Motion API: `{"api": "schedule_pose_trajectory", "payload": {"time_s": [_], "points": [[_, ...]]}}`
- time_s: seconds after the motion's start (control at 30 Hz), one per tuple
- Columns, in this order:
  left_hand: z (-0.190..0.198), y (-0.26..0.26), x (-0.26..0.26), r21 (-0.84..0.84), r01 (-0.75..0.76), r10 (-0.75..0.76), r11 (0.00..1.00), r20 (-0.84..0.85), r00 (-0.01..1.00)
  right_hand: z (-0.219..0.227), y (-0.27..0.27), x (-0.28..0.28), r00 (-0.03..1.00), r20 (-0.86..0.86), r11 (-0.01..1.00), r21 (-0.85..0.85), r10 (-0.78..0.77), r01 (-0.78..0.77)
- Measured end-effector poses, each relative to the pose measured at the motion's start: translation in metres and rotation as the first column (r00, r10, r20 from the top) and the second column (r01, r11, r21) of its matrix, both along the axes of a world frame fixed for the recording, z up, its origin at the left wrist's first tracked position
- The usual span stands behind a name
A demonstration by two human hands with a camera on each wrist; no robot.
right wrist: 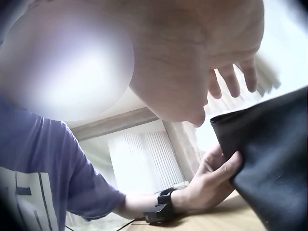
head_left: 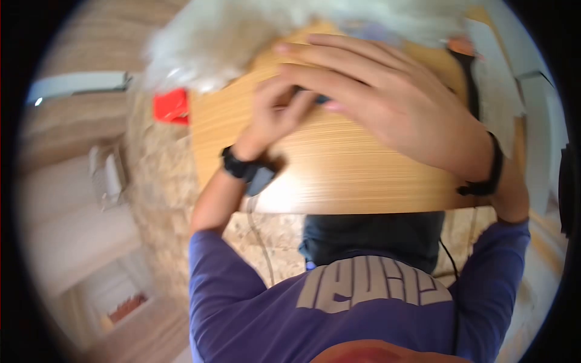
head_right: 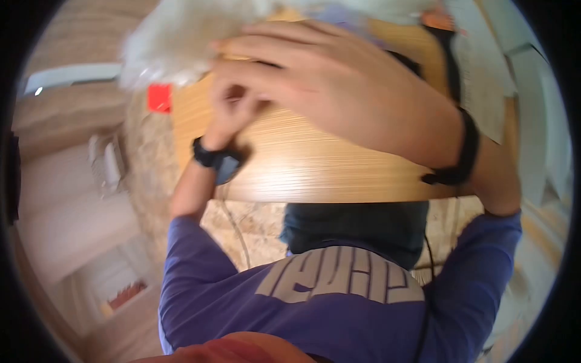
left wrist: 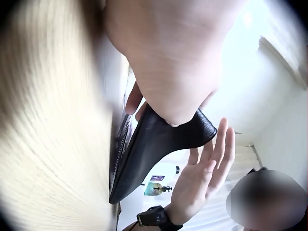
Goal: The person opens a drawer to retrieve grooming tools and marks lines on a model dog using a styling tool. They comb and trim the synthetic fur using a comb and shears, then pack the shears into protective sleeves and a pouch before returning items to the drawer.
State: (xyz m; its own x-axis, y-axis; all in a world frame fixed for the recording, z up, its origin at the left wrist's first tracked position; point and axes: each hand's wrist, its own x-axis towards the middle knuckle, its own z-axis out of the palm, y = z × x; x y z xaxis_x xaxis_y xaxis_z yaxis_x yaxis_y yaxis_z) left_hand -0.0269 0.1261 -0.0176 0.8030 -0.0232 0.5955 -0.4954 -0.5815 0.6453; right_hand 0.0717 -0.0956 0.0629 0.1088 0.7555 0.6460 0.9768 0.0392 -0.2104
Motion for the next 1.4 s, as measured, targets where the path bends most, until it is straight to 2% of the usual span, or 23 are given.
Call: {"api": "schedule_pose_trajectory", "payload": {"time_s": [0.03,0.1,0.17,0.27,0.37,0.5,0.57,0.63,0.7,0.73,0.8,0.87,0.97,1.03,1.1,1.13,1.17,1.2,1.23,1.3,1.33,1.37,1.4], "points": [[-0.001,-0.002,-0.003,0.023,0.002,-0.002,1.000,-0.020,1.000,-0.001,0.001,-0.003,0.999,-0.019,0.999,0.040,0.035,-0.034],[0.007,-0.005,-0.005,0.031,0.019,-0.017,0.999,-0.046,0.999,0.001,-0.008,-0.002,0.999,0.032,0.974,-0.227,0.017,-0.009],[0.013,-0.010,0.003,0.092,0.176,-0.172,0.980,-0.050,0.984,-0.005,-0.007,-0.001,0.999,0.016,0.984,-0.173,0.040,-0.037],[0.012,-0.013,0.001,0.095,0.167,-0.160,0.981,-0.076,0.984,-0.012,-0.003,-0.001,0.997,0.034,0.998,-0.026,0.065,-0.065],[0.015,-0.013,-0.002,0.077,0.163,-0.159,0.984,-0.060,0.985,-0.010,-0.003,0.002,0.999,0.030,0.996,-0.087,-0.020,0.022],[0.001,-0.003,-0.003,-0.101,-0.311,0.303,0.945,-0.084,0.949,-0.012,-0.011,0.009,0.986,0.054,0.949,-0.265,-0.161,0.169],[-0.009,0.008,0.006,-0.271,-0.408,0.385,0.872,-0.134,0.913,-0.012,-0.015,0.011,0.985,-0.117,0.928,-0.366,-0.127,0.077],[-0.005,0.005,0.011,-0.223,-0.482,0.474,0.847,-0.095,0.876,-0.004,-0.021,0.008,0.969,-0.150,0.888,-0.446,-0.199,0.113],[-0.001,0.001,0.011,-0.406,-0.434,0.394,0.804,-0.183,0.901,-0.015,-0.026,0.007,0.994,0.037,0.981,-0.162,-0.104,0.109],[0.000,-0.002,0.009,-0.470,-0.410,0.355,0.782,-0.206,0.912,-0.013,-0.028,0.006,0.989,0.051,0.973,-0.181,-0.140,0.147],[0.001,0.002,0.008,-0.572,-0.359,0.280,0.738,-0.225,0.933,-0.001,-0.033,0.004,0.988,-0.117,0.975,-0.210,-0.100,0.073],[0.007,-0.002,0.010,-0.655,-0.349,0.243,0.670,-0.250,0.937,0.012,-0.042,0.005,0.993,-0.072,0.978,-0.191,-0.097,0.082],[0.009,0.004,0.012,-0.688,-0.311,0.209,0.655,-0.230,0.950,0.024,-0.048,0.006,0.996,-0.032,0.991,-0.105,-0.088,0.084],[0.006,0.003,0.013,-0.693,-0.327,0.229,0.643,-0.233,0.945,0.028,-0.047,0.003,0.989,-0.129,0.987,-0.152,-0.078,0.058],[0.021,-0.012,0.016,-0.806,-0.362,0.177,0.468,-0.316,0.932,0.032,-0.043,0.000,0.984,-0.153,0.994,-0.081,-0.090,0.078],[0.018,-0.003,0.014,-0.806,-0.356,0.168,0.474,-0.314,0.934,0.034,-0.042,-0.003,0.979,-0.179,0.996,-0.017,-0.095,0.093],[0.009,0.017,0.009,-0.866,-0.108,-0.171,0.488,-0.216,0.961,0.037,-0.042,-0.004,0.978,-0.178,0.994,-0.017,-0.105,0.104],[0.000,0.031,0.006,-0.901,0.131,-0.490,0.413,-0.099,0.866,0.040,-0.044,-0.006,0.979,-0.157,0.991,0.033,-0.126,0.133],[-0.010,0.036,0.006,-0.902,0.133,-0.496,0.411,-0.099,0.862,0.041,-0.045,-0.005,0.980,-0.138,0.984,0.083,-0.145,0.157],[-0.003,0.024,0.002,-0.867,-0.117,-0.315,0.484,-0.297,0.901,0.040,-0.046,-0.005,0.982,-0.113,0.980,0.113,-0.152,0.165],[-0.002,0.015,-0.004,-0.856,-0.112,-0.366,0.505,-0.331,0.870,0.037,-0.045,-0.003,0.984,-0.134,0.989,0.067,-0.120,0.130],[0.002,0.005,-0.007,-0.795,-0.166,-0.310,0.583,-0.407,0.859,0.036,-0.041,-0.002,0.985,-0.154,0.996,0.031,-0.075,0.081],[-0.010,0.022,-0.008,-0.748,0.028,-0.481,0.663,-0.397,0.782,0.035,-0.038,-0.002,0.983,-0.168,0.997,-0.038,-0.068,0.062]]}}
